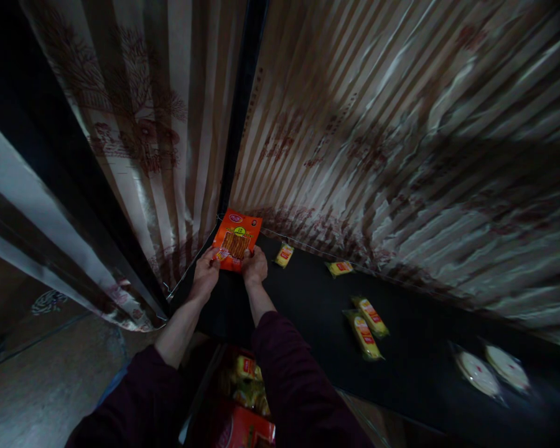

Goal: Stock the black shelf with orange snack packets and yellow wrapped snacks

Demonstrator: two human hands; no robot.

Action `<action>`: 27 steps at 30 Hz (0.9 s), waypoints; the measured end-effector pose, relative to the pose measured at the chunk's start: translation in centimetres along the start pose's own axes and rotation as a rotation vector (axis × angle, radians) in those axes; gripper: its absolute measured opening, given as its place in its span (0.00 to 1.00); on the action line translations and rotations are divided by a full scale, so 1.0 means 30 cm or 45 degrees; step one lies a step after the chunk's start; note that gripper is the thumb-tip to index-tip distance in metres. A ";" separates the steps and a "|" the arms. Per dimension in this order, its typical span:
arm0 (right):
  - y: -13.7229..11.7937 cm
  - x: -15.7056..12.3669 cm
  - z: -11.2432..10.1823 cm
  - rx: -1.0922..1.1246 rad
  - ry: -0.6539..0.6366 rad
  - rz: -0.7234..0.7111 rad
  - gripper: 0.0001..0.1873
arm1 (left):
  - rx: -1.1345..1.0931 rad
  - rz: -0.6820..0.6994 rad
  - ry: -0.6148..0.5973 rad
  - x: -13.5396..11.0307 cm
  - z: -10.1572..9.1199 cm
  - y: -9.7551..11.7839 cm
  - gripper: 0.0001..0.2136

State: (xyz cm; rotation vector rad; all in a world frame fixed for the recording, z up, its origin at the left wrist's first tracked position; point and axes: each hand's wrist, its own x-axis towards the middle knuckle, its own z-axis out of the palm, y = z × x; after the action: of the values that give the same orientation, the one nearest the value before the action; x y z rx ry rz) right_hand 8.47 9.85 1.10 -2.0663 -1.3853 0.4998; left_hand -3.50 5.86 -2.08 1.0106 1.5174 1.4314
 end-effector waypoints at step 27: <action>0.026 -0.012 0.013 -0.099 0.080 -0.360 0.21 | 0.755 0.371 -0.196 -0.008 0.019 -0.022 0.18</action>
State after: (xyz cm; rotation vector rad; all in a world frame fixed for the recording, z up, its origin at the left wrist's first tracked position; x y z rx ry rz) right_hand 8.65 9.40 0.28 -1.8854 -1.6476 0.2638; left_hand -2.90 5.81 -2.74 1.7141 1.7732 1.0644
